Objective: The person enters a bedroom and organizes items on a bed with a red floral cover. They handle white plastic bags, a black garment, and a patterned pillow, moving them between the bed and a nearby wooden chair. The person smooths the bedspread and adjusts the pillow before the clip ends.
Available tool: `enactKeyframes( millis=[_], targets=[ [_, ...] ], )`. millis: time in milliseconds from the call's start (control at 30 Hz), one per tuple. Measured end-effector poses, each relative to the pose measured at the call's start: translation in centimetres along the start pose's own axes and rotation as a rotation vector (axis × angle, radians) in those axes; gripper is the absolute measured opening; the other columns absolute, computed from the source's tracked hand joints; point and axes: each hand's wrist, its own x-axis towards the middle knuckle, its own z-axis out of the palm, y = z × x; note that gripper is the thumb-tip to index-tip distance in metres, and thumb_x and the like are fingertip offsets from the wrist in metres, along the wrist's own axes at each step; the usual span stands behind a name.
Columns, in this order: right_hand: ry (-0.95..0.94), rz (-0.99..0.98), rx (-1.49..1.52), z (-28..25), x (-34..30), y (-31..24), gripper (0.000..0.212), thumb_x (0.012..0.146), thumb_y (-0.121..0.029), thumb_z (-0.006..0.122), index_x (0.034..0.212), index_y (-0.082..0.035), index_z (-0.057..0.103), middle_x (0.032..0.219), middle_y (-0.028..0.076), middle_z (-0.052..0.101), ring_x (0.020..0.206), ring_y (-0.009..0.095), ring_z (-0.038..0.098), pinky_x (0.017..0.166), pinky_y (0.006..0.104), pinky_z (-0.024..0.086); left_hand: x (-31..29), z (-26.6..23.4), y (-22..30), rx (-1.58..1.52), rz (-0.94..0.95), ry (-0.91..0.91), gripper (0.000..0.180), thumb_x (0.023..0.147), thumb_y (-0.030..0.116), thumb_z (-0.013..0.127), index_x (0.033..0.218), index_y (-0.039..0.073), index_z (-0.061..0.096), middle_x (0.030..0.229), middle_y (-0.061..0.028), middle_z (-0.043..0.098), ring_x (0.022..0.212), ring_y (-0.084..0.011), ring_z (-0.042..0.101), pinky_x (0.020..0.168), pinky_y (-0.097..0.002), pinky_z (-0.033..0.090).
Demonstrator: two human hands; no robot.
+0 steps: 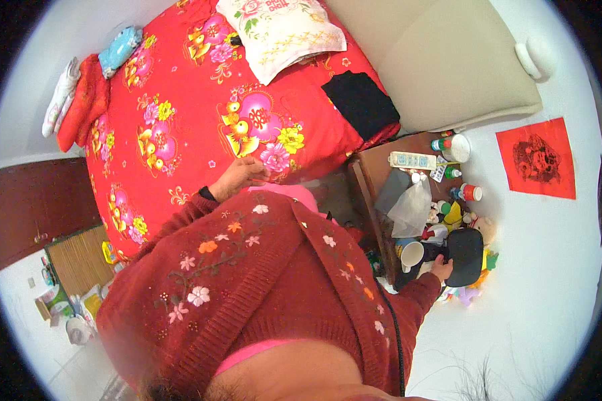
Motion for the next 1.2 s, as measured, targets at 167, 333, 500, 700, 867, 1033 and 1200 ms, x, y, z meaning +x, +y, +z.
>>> enactKeyframes(
  millis=[167, 333, 500, 700, 867, 1033, 1200],
  targets=[
    [-0.004, -0.098, 0.033, 0.2, 0.6, 0.8, 0.053, 0.071, -0.029, 0.070, 0.106, 0.008, 0.058, 0.085, 0.018, 0.066, 0.078, 0.029, 0.065, 0.070, 0.0376, 0.052, -0.3, -1.4, -1.0, -0.109, -0.033, 0.032, 0.019, 0.089, 0.020, 0.053, 0.092, 0.002, 0.058, 0.092, -0.0086, 0.063, 0.084, -0.0172, 0.061, 0.076, -0.0298, 0.051],
    [0.112, -0.190, -0.483, -2.6, -1.9, -1.2, 0.035, 0.069, -0.026, 0.066, 0.089, 0.003, 0.064, 0.084, 0.018, 0.066, 0.077, 0.037, 0.064, 0.070, 0.0450, 0.051, -0.3, -5.3, -1.9, -0.159, -0.053, 0.038, 0.015, 0.089, 0.017, 0.052, 0.091, 0.003, 0.058, 0.089, -0.0081, 0.064, 0.083, -0.0174, 0.062, 0.075, -0.0296, 0.051],
    [0.007, 0.104, -0.391, -6.7, -5.7, -7.5, 0.018, 0.076, -0.015, 0.056, 0.086, 0.000, 0.057, 0.090, 0.017, 0.062, 0.089, 0.032, 0.061, 0.076, 0.0408, 0.049, -0.3, -12.6, -2.3, -0.250, 0.017, 0.060, 0.013, 0.090, 0.015, 0.051, 0.090, 0.004, 0.058, 0.089, -0.0088, 0.065, 0.082, -0.0171, 0.062, 0.074, -0.0309, 0.051],
    [-0.185, 0.179, 1.445, -9.4, -10.0, -23.8, 0.026, 0.086, -0.011, 0.051, 0.106, 0.004, 0.047, 0.101, 0.015, 0.057, 0.091, 0.028, 0.058, 0.081, 0.0370, 0.049, 0.2, -22.4, -2.8, -0.295, 0.058, 0.088, 0.014, 0.091, 0.015, 0.049, 0.089, 0.003, 0.056, 0.089, -0.0090, 0.064, 0.078, -0.0186, 0.062, 0.073, -0.0320, 0.052],
    [-0.425, -0.026, 1.355, -10.7, -17.6, -42.6, 0.032, 0.084, -0.005, 0.055, 0.115, 0.004, 0.049, 0.108, 0.019, 0.060, 0.095, 0.027, 0.060, 0.083, 0.0371, 0.050, -0.6, -27.3, -1.1, -0.343, 0.063, 0.101, 0.014, 0.090, 0.015, 0.049, 0.089, 0.003, 0.057, 0.089, -0.0104, 0.064, 0.079, -0.0191, 0.063, 0.073, -0.0314, 0.052],
    [-0.750, -0.225, 1.274, -9.6, -23.4, -57.5, 0.023, 0.086, -0.006, 0.054, 0.107, 0.005, 0.054, 0.099, 0.017, 0.063, 0.083, 0.021, 0.063, 0.075, 0.0311, 0.053, -2.3, -31.4, 2.9, -0.450, 0.178, 0.147, 0.014, 0.090, 0.014, 0.050, 0.090, 0.002, 0.057, 0.091, -0.0112, 0.064, 0.081, -0.0193, 0.063, 0.074, -0.0324, 0.053],
    [-1.011, -0.495, 1.172, -3.0, -24.5, -69.9, 0.019, 0.085, -0.007, 0.054, 0.101, 0.004, 0.058, 0.088, 0.013, 0.065, 0.074, 0.018, 0.063, 0.069, 0.0275, 0.053, -2.5, -35.0, 8.6, -0.411, 0.363, 0.255, 0.014, 0.090, 0.015, 0.051, 0.091, 0.003, 0.056, 0.092, -0.0103, 0.064, 0.083, -0.0192, 0.063, 0.075, -0.0320, 0.052]
  ],
)
